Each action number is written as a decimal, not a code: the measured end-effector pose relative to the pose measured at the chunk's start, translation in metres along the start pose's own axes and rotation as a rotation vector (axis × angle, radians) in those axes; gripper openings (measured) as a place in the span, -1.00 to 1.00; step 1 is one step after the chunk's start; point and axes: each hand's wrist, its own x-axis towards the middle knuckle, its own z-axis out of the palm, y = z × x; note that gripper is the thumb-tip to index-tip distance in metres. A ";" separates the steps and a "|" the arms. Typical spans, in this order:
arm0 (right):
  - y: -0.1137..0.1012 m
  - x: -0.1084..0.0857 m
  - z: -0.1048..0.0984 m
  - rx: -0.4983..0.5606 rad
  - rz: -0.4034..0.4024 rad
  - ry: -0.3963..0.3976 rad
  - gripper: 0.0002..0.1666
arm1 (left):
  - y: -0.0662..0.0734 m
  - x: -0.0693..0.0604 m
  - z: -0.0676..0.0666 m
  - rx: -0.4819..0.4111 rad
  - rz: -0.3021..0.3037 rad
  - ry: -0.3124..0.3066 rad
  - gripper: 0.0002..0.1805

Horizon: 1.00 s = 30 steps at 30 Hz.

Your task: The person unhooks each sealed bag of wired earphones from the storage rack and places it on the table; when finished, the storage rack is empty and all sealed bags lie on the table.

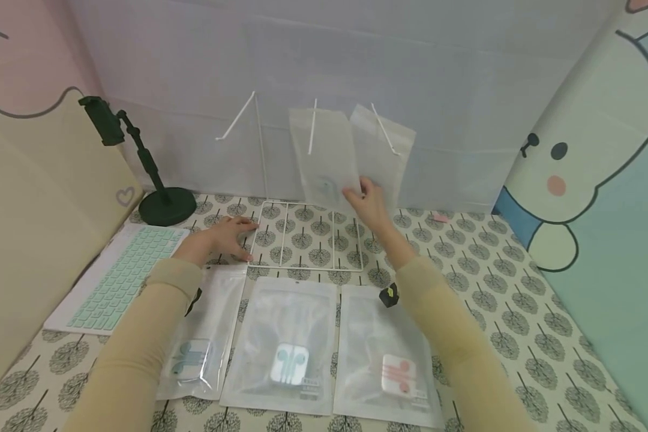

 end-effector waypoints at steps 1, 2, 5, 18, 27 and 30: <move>-0.001 -0.001 -0.002 -0.005 -0.006 0.003 -0.51 | -0.001 0.001 0.000 0.005 0.003 0.000 0.00; -0.001 -0.002 -0.003 -0.003 -0.010 0.007 -0.53 | -0.001 0.001 0.001 0.003 0.001 -0.001 0.00; -0.004 -0.006 -0.007 0.005 -0.021 0.007 -0.59 | -0.002 0.002 0.002 -0.003 0.000 -0.003 0.01; -0.009 -0.022 -0.033 -0.034 0.025 0.036 -0.57 | 0.001 -0.001 0.000 0.007 0.019 0.004 0.00; -0.018 -0.025 -0.054 -0.039 -0.050 0.090 -0.68 | 0.001 -0.001 0.000 0.014 0.018 0.001 0.00; -0.019 -0.026 -0.061 -0.075 -0.068 0.110 -0.70 | 0.001 0.000 0.000 0.019 0.022 0.002 0.00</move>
